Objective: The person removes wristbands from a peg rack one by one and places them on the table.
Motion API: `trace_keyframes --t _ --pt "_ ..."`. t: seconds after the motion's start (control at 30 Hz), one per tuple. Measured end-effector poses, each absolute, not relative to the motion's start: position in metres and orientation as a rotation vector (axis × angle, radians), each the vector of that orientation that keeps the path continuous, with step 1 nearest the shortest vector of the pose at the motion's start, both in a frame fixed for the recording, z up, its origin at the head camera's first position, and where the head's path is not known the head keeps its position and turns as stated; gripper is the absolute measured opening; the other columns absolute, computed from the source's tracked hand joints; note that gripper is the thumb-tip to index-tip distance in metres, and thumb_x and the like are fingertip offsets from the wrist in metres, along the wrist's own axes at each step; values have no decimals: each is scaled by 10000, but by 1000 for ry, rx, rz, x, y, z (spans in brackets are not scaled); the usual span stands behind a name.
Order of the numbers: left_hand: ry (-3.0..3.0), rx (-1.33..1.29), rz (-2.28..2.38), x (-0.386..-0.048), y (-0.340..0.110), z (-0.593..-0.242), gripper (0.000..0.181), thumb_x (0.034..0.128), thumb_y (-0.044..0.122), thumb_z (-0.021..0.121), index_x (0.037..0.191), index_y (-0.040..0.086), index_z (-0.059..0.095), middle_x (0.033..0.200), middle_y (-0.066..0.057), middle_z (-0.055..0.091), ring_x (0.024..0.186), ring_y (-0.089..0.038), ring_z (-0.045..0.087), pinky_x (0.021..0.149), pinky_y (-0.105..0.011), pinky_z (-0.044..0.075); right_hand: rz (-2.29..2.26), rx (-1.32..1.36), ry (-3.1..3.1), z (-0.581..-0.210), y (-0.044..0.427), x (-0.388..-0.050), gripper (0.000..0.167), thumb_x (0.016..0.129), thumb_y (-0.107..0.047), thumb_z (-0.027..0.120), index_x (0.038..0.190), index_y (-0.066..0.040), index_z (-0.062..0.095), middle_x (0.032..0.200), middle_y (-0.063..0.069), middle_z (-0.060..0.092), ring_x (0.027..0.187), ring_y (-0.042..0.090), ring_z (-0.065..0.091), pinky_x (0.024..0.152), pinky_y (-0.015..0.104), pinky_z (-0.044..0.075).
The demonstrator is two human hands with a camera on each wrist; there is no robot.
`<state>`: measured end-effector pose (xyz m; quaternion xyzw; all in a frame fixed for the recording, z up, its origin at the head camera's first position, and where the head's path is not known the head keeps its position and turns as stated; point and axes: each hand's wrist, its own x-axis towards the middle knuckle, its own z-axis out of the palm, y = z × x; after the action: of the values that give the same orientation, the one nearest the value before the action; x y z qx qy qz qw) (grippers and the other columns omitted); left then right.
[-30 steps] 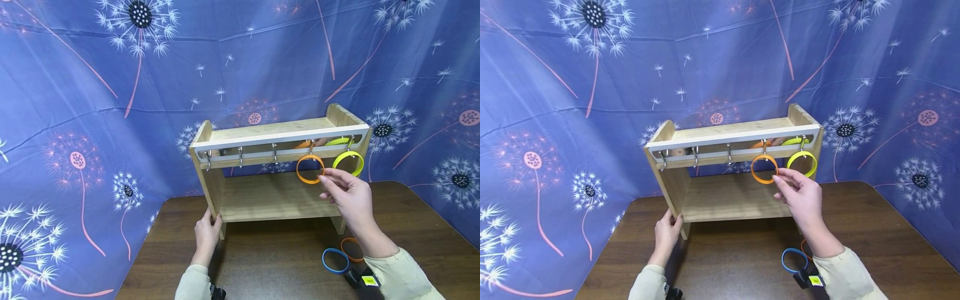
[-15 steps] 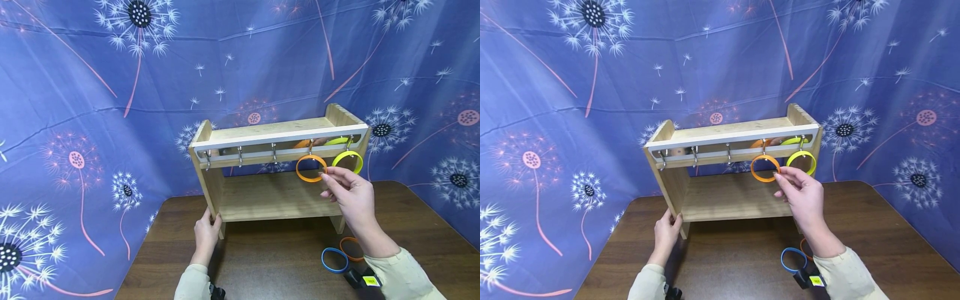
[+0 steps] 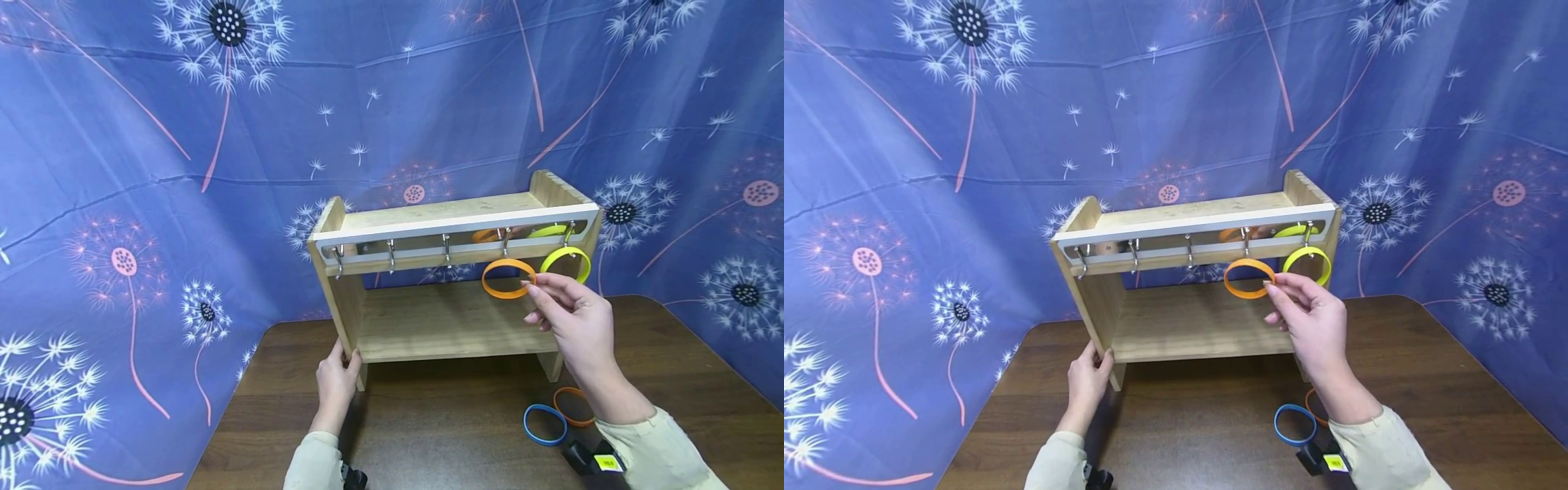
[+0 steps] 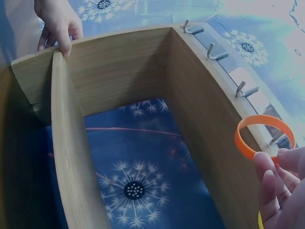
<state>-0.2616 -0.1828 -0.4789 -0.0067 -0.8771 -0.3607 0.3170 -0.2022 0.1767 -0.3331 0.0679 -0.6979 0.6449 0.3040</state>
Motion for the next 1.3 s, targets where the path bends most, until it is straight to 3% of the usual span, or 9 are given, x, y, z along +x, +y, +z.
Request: trace_keyframes --t 0.23,0.47,0.7,1.03,1.3 --pt "-2314 -16 -945 -261 -182 -479 72 847 179 678 875 151 618 642 27 665 546 -193 589 547 -429 466 1747 203 -1810 -335 178 -200 276 878 -52 699 1110 86 644 918 -31 747 523 125 644 466 191 459" --pt "-2309 -24 -944 -262 -182 -480 77 845 179 675 894 146 625 652 20 675 546 -191 597 540 -427 469 1762 185 -1817 -337 180 -197 257 877 -68 704 1101 50 658 922 -33 747 530 128 646 474 195 459" --pt "-2312 -21 -956 -262 -181 -480 89 847 184 677 915 144 637 672 11 685 563 -194 607 555 -428 476 1847 207 -1763 -339 183 -195 276 874 -45 701 1096 102 628 921 -17 748 519 132 642 464 210 459" --pt "-2301 -17 -971 -261 -181 -479 93 836 157 680 921 135 649 669 2 686 572 -212 616 566 -438 483 1832 150 -1829 -343 187 -188 211 879 -66 702 1074 7 672 923 -19 748 528 130 633 473 215 457" --pt "-2300 -31 -955 -261 -183 -476 101 834 147 684 925 122 647 662 -4 681 561 -247 622 547 -451 476 1950 219 -1797 -349 196 -183 254 887 -39 685 1108 77 636 908 6 748 531 137 636 463 222 453"
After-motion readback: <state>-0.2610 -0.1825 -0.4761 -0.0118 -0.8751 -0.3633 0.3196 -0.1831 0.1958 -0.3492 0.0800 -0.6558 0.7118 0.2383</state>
